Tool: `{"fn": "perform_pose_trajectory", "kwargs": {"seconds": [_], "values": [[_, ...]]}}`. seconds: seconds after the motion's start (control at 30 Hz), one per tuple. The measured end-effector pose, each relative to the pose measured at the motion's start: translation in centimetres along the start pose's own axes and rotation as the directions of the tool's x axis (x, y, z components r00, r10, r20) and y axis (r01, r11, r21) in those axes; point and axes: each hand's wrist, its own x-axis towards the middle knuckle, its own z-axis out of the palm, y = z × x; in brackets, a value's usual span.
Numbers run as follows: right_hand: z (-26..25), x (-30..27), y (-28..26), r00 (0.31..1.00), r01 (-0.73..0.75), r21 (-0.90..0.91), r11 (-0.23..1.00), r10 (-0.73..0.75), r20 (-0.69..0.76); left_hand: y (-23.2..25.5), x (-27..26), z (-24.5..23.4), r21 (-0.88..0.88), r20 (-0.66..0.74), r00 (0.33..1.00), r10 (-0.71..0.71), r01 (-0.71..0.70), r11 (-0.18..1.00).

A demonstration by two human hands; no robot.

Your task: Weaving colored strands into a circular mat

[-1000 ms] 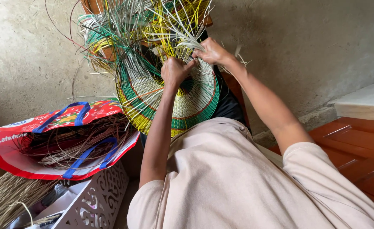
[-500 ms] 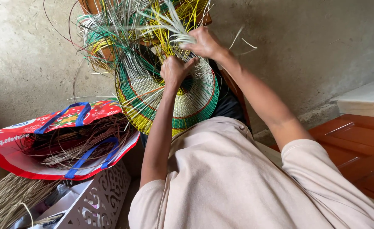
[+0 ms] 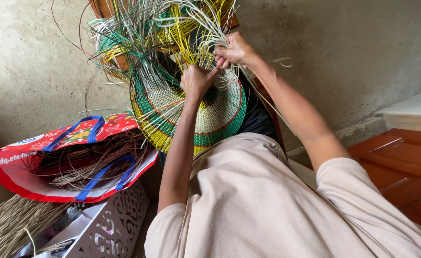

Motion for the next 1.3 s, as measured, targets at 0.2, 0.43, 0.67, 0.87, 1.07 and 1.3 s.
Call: {"fn": "perform_pose_trajectory", "kwargs": {"seconds": [0.2, 0.43, 0.67, 0.87, 1.07, 1.3], "values": [[-0.3, -0.9, 1.5, 0.989, 0.127, -0.070, 0.989, -0.132, -0.066, -0.2, 0.0, 0.1, 0.016, 0.053, 0.998, -0.040, 0.039, 0.999], [-0.8, -3.2, 3.7, 0.955, 0.196, -0.064, 0.979, -0.176, 0.241, 0.4, -0.3, -0.6, -0.060, 0.028, 1.000, -0.004, 0.005, 0.998], [-2.2, -3.2, 5.5, 1.000, 0.016, -0.659, 0.752, -0.019, 0.002, 0.1, 0.0, 0.4, 0.105, -0.022, 0.999, -0.030, 0.032, 0.994], [-1.7, 0.8, 8.0, 0.965, 0.245, -0.279, 0.929, -0.260, -0.019, 1.1, -0.5, -1.0, 0.089, -0.002, 1.000, -0.031, 0.031, 0.996], [-0.2, 1.1, 7.2, 0.948, 0.308, -0.040, 0.951, -0.310, -0.073, 0.7, 0.0, -0.8, 0.073, 0.060, 0.998, -0.034, 0.029, 0.997], [-0.4, -2.8, 0.5, 0.994, 0.061, -0.006, 0.998, -0.061, 0.093, -0.2, 0.7, 2.3, 0.176, -0.145, 0.988, 0.055, -0.029, 0.984]]}}
